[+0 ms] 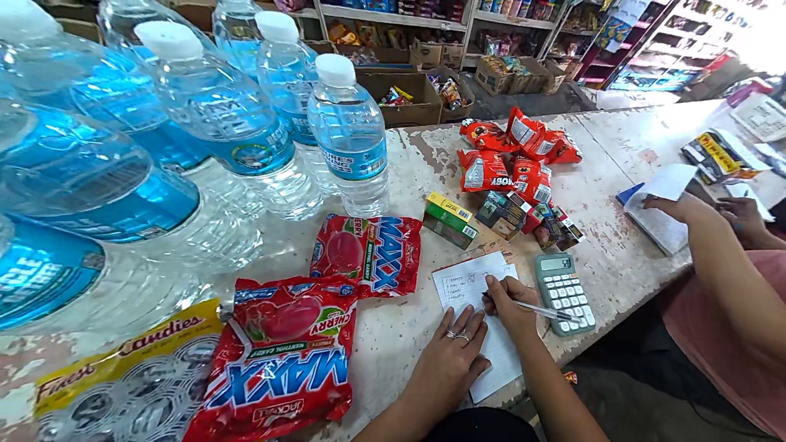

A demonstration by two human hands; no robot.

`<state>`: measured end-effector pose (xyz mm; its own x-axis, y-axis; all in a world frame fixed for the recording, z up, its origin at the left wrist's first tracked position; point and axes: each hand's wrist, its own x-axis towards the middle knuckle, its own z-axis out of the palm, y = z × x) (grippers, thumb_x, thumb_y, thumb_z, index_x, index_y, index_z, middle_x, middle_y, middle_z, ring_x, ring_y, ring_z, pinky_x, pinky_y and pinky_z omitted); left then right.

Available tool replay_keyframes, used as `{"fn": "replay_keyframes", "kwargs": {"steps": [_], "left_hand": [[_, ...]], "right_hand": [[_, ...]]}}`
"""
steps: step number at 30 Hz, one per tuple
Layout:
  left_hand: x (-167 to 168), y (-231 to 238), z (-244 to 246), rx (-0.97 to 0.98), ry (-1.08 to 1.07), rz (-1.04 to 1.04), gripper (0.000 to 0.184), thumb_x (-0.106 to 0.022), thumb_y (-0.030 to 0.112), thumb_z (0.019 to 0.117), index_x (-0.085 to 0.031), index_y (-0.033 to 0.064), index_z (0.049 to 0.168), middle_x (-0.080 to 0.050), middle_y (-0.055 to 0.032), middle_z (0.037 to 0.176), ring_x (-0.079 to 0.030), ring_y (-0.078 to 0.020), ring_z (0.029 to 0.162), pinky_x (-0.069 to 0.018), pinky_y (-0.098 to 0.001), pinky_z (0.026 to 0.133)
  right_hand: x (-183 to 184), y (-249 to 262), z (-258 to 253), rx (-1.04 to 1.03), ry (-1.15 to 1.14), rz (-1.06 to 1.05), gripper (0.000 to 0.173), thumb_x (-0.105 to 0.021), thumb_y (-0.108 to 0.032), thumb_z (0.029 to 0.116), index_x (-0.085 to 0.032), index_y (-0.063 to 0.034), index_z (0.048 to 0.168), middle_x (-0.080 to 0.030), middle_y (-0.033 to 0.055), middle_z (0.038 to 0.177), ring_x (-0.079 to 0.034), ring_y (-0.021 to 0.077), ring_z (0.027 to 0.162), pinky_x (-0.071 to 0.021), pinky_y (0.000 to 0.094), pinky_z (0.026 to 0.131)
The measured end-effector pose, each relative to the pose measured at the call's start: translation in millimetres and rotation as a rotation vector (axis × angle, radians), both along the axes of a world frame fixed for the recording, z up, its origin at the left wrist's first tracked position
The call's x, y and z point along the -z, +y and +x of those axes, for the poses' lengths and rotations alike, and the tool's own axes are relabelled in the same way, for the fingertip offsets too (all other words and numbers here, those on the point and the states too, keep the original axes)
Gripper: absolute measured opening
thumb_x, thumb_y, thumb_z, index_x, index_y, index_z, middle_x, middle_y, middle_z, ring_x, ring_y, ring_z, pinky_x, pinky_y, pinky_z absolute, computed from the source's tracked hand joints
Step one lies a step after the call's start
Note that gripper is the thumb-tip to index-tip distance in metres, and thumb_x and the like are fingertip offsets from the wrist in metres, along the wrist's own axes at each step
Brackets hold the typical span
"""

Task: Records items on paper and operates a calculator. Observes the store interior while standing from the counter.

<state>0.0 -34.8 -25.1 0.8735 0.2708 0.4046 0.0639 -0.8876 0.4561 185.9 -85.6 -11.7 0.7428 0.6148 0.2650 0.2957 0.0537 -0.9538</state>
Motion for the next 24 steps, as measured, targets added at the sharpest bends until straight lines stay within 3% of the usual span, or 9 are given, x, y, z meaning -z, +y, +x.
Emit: {"fn": "replay_keyframes", "kwargs": {"steps": [7,13,24], "left_hand": [[0,2,-1,-0.008,0.012,-0.031,0.048,-0.064,0.041,0.0961,-0.069,0.0076,0.130,-0.061,-0.0055,0.145,-0.051,-0.0221,0.141,-0.0339,-0.0513,0.121],[0,3,0,-0.007,0.001,-0.039,0.048,-0.064,0.042,0.0959,-0.070,0.0079,0.129,-0.062,-0.0051,0.145,-0.052,-0.0221,0.141,-0.0346,-0.0522,0.120],[-3,2,0,-0.013,0.014,-0.050,0.049,-0.066,0.042,0.0949,-0.070,0.0071,0.129,-0.062,-0.0052,0.144,-0.052,-0.0226,0.141,-0.0352,-0.0527,0.120]], "right_hand": [[-12,-3,2,-0.007,-0.074,0.075,0.029,-0.066,-0.007,0.0943,-0.057,-0.0080,0.067,-0.063,0.0023,0.057,-0.063,0.0149,0.044,-0.0554,0.0308,0.038],[1,-3,1,0.018,-0.004,0.001,0.032,-0.065,-0.008,0.0945,-0.053,-0.0092,0.065,-0.060,0.0020,0.054,-0.061,0.0147,0.042,-0.0537,0.0312,0.037],[-24,8,0,-0.020,-0.006,0.004,0.036,-0.065,-0.008,0.0939,-0.050,-0.0104,0.061,-0.055,0.0002,0.052,-0.056,0.0109,0.042,-0.0482,0.0263,0.038]]}}
